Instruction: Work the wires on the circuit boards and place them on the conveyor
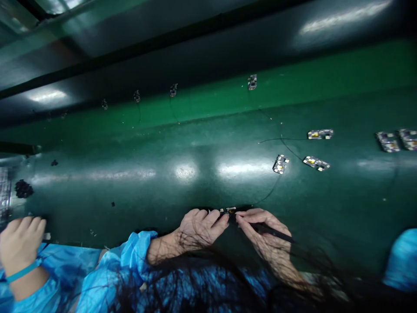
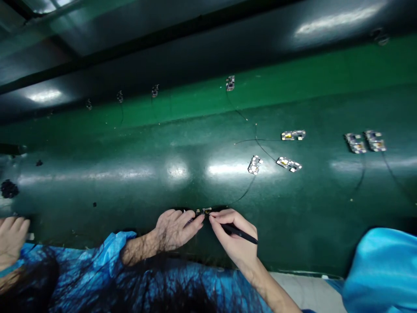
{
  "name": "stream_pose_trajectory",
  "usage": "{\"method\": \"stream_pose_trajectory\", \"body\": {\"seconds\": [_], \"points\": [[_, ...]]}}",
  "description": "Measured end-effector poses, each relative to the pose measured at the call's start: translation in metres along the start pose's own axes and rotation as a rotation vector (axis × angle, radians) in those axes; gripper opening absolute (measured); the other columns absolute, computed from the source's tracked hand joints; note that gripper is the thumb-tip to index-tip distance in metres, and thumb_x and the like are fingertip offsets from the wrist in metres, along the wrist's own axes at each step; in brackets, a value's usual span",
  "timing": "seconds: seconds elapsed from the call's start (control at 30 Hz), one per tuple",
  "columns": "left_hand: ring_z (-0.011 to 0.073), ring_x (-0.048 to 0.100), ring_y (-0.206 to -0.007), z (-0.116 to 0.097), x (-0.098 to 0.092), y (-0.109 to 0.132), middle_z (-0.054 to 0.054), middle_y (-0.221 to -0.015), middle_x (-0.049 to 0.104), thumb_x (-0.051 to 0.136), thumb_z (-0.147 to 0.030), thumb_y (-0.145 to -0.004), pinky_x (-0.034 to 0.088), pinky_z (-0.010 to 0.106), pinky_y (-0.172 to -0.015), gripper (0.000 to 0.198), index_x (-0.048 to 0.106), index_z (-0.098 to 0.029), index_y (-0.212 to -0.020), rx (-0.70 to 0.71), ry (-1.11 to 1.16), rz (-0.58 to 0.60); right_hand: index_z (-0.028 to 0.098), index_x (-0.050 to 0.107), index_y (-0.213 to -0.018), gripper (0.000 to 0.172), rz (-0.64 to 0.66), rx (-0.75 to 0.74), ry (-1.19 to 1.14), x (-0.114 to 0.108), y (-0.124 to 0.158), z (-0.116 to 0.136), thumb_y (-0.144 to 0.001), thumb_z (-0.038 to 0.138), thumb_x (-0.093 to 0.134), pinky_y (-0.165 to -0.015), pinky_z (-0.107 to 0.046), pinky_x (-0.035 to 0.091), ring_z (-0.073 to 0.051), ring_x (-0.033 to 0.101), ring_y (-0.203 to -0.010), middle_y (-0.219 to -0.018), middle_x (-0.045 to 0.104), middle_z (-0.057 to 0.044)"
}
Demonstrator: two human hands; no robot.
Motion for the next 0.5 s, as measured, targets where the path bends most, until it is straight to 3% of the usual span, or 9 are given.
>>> {"method": "stream_pose_trajectory", "body": {"seconds": [0.23,0.43,0.5], "points": [[0.0180,0.058,-0.058,0.001,-0.001,-0.003,0.006,-0.077,0.068,0.059,-0.030,-0.094,0.033,0.037,-0.047,0.017,0.070,-0.030,-0.107,-0.065,0.097,0.037,0.023,0.060,-0.059,0.012,-0.001,-0.021,0.004,0.001,0.000,0.001,-0.065,0.024,0.070,-0.063,-0.019,0.053,-0.008,0.065,-0.065,-0.069,0.068,0.004],[0.0127,0.053,-0.053,-0.005,-0.010,-0.002,0.002,-0.073,0.067,0.063,-0.029,-0.093,0.034,0.033,-0.047,0.016,0.071,-0.023,-0.106,0.121,-0.199,-0.243,0.022,0.059,-0.060,0.012,0.009,-0.029,-0.010,0.001,0.001,-0.002,-0.066,0.024,0.070,-0.063,-0.020,0.054,-0.009,0.065,-0.066,-0.071,0.068,0.004],[0.0120,0.052,-0.054,-0.007,-0.013,-0.003,0.001,-0.073,0.066,0.065,-0.027,-0.093,0.035,0.031,-0.049,0.015,0.072,-0.022,-0.105,0.127,-0.239,-0.272,0.022,0.060,-0.061,0.011,0.010,-0.036,-0.010,0.000,0.001,-0.003,-0.065,0.022,0.070,-0.064,-0.020,0.054,-0.009,0.066,-0.067,-0.071,0.068,0.004]]}}
Point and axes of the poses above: each hand's wrist, its own y-axis away from the middle knuckle, its own x-axis out of the palm, z = x × y, the point moved 2 cm from there along -y, towards the middle knuckle
